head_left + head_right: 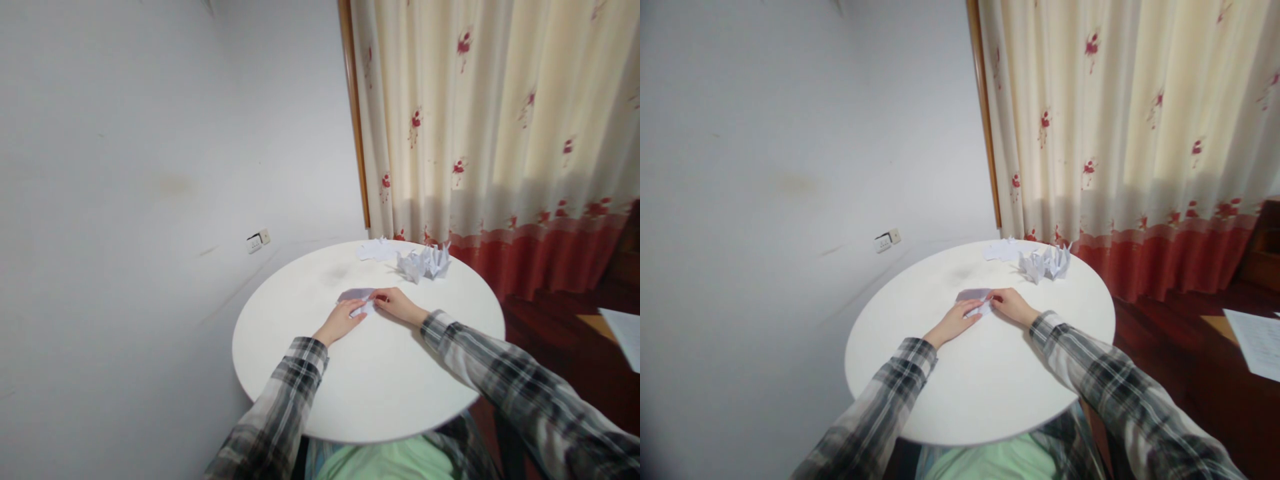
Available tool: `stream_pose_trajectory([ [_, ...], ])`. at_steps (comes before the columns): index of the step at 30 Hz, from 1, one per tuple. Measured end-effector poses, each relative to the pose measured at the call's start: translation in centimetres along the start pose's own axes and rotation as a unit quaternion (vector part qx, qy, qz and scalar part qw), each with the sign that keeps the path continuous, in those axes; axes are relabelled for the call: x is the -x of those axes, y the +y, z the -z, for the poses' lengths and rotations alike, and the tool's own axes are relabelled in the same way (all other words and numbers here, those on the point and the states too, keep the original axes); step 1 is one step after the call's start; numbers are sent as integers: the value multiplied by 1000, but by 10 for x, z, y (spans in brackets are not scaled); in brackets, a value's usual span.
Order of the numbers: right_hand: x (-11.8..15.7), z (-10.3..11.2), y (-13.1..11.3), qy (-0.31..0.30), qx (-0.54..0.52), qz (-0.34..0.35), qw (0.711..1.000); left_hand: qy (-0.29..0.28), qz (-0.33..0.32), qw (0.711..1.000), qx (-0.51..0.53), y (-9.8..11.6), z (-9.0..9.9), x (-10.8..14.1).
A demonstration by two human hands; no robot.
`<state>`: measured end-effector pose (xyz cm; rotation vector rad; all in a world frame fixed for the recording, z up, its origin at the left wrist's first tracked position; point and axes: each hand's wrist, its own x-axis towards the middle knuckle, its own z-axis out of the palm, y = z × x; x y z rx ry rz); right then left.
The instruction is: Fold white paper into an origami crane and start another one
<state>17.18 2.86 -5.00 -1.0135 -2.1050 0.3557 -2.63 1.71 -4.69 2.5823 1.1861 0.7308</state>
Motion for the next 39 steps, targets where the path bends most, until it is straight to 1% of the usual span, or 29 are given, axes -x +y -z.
stream_pose_trajectory([
  [6,0,0,0,6,-8,6,1000,-1,10,1000,9,1,1,0],
  [12,0,0,-1,6,-12,9,1000,-1,-3,1000,1,0,-1,0],
  [28,0,0,0,3,-1,2,1000,-2,-3,1000,13,5,3,1],
  [39,-2,-3,6,7,6,-7,1000,-5,-16,1000,22,4,2,2],
])
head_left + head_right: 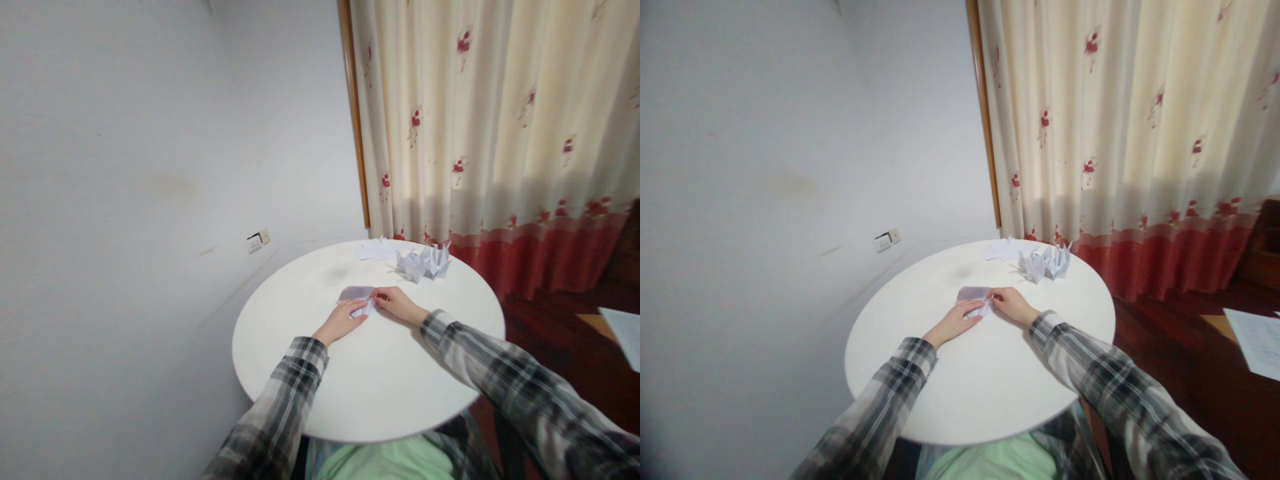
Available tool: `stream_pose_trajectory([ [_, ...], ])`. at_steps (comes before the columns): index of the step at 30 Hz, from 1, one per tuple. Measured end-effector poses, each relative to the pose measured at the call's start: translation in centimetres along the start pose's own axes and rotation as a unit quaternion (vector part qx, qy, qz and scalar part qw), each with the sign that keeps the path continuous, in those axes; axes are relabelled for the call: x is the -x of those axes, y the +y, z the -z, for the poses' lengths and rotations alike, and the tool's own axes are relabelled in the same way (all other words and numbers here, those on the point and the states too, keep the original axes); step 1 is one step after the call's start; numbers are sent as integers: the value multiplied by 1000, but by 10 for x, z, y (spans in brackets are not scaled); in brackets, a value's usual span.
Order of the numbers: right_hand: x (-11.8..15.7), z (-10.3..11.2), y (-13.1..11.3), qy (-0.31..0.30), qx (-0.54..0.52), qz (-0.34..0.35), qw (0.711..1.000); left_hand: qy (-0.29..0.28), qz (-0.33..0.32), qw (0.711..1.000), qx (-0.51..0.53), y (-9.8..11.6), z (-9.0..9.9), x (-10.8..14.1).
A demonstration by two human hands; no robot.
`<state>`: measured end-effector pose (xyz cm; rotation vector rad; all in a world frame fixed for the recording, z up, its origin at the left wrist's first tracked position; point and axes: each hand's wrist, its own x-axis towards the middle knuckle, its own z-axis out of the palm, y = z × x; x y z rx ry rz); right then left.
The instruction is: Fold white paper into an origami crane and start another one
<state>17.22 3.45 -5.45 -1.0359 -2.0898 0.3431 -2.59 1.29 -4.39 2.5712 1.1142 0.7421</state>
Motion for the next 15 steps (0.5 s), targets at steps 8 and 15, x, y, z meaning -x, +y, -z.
stream_pose_trajectory([
  [8,1,0,1,-3,-8,-4,1000,-10,-5,1000,7,1,1,0],
  [15,1,-1,2,-2,-18,-2,1000,-10,-19,1000,6,1,2,0],
])
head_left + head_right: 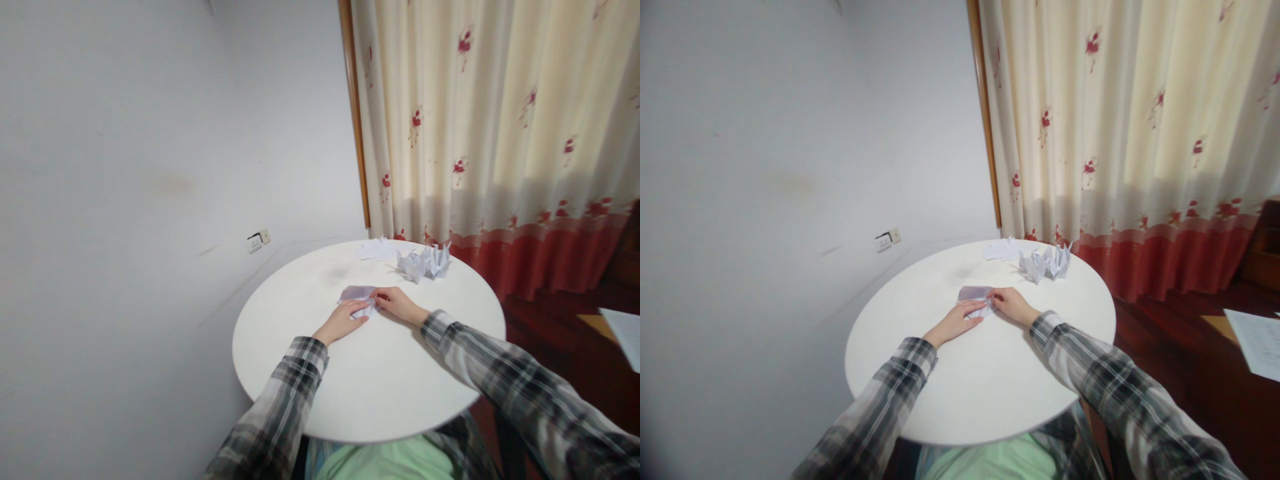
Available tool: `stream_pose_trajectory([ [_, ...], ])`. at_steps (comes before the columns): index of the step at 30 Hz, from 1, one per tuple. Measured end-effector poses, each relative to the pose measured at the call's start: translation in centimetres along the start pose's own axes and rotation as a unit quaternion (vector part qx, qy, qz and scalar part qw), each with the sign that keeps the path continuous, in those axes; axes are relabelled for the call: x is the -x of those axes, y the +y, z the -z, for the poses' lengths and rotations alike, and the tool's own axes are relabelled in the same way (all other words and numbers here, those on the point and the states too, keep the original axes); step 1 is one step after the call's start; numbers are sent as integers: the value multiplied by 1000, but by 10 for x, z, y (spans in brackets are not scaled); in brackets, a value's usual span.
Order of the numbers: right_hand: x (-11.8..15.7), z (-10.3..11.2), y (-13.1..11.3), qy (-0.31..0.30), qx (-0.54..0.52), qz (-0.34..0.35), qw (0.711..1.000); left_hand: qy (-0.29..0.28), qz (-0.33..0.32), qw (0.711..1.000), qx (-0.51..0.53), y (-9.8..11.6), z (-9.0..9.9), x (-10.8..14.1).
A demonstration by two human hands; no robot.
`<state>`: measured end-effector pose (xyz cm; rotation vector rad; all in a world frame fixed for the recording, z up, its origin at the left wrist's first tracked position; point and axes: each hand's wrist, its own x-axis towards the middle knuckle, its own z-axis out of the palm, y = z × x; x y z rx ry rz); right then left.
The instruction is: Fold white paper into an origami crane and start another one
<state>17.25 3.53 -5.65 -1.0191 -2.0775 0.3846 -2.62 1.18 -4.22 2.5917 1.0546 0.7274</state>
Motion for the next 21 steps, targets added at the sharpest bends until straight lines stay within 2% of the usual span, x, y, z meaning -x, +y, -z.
stream_pose_trajectory([
  [21,1,3,-5,-3,-14,12,1000,-10,-7,1000,11,-5,-2,-1],
])
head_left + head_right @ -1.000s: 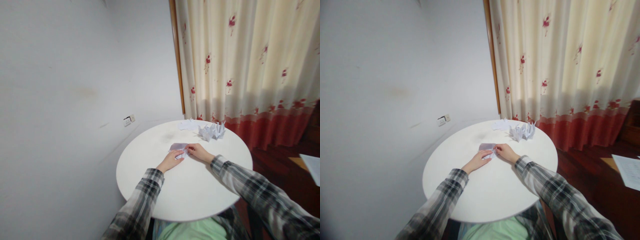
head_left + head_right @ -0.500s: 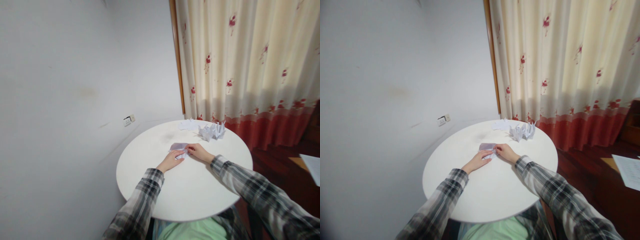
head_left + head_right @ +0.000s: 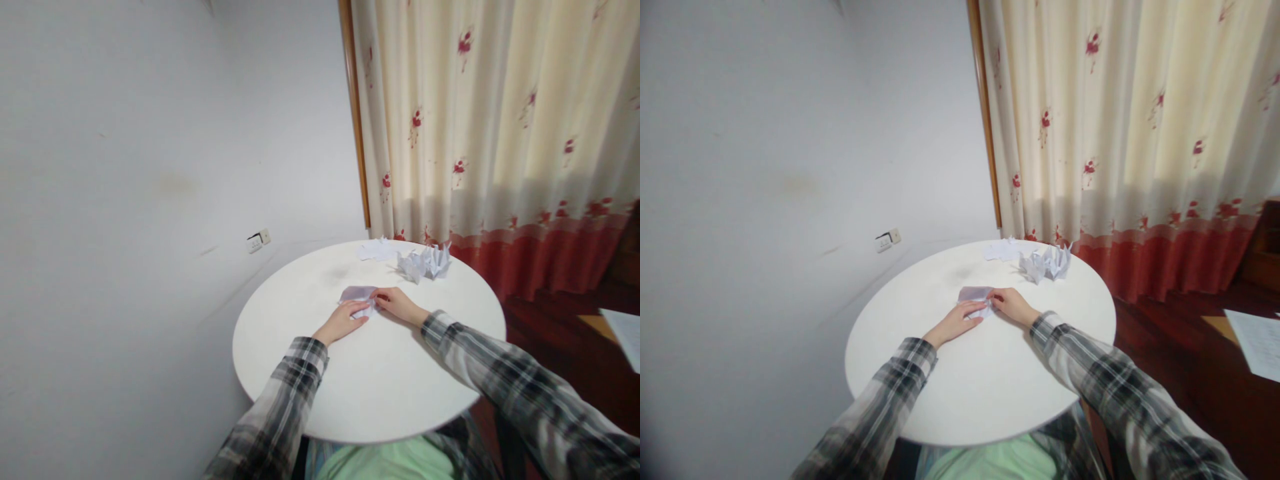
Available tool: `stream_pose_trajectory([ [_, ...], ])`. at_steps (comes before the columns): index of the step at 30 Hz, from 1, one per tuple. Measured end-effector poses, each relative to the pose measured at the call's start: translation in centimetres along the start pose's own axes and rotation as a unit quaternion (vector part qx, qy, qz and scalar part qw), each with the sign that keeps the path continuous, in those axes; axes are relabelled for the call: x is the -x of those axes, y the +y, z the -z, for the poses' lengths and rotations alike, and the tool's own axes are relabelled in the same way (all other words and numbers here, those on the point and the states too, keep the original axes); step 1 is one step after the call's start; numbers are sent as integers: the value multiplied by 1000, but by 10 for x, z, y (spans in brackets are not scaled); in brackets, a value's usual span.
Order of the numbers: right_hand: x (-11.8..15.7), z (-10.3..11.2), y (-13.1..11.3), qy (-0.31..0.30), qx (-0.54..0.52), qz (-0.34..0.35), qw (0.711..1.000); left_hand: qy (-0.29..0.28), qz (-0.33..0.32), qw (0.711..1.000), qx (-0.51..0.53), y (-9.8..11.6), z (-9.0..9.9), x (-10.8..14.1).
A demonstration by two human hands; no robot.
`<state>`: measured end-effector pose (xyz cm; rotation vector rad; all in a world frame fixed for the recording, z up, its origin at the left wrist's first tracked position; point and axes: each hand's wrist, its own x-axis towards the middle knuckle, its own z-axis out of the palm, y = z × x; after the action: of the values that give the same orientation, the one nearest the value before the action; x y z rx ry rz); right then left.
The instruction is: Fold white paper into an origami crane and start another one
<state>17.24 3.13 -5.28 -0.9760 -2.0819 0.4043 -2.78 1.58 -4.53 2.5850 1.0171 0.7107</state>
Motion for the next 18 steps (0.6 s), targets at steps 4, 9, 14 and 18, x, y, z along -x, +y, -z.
stream_pose_trajectory([
  [4,1,1,-1,1,-5,-2,1000,1,-1,1000,3,0,0,0],
  [9,0,0,0,4,-8,4,1000,1,0,1000,4,1,0,0],
  [14,1,1,-3,8,-11,-6,1000,1,13,1000,5,5,1,0],
  [18,1,2,-5,7,-16,-11,1000,2,15,1000,8,6,1,0],
])
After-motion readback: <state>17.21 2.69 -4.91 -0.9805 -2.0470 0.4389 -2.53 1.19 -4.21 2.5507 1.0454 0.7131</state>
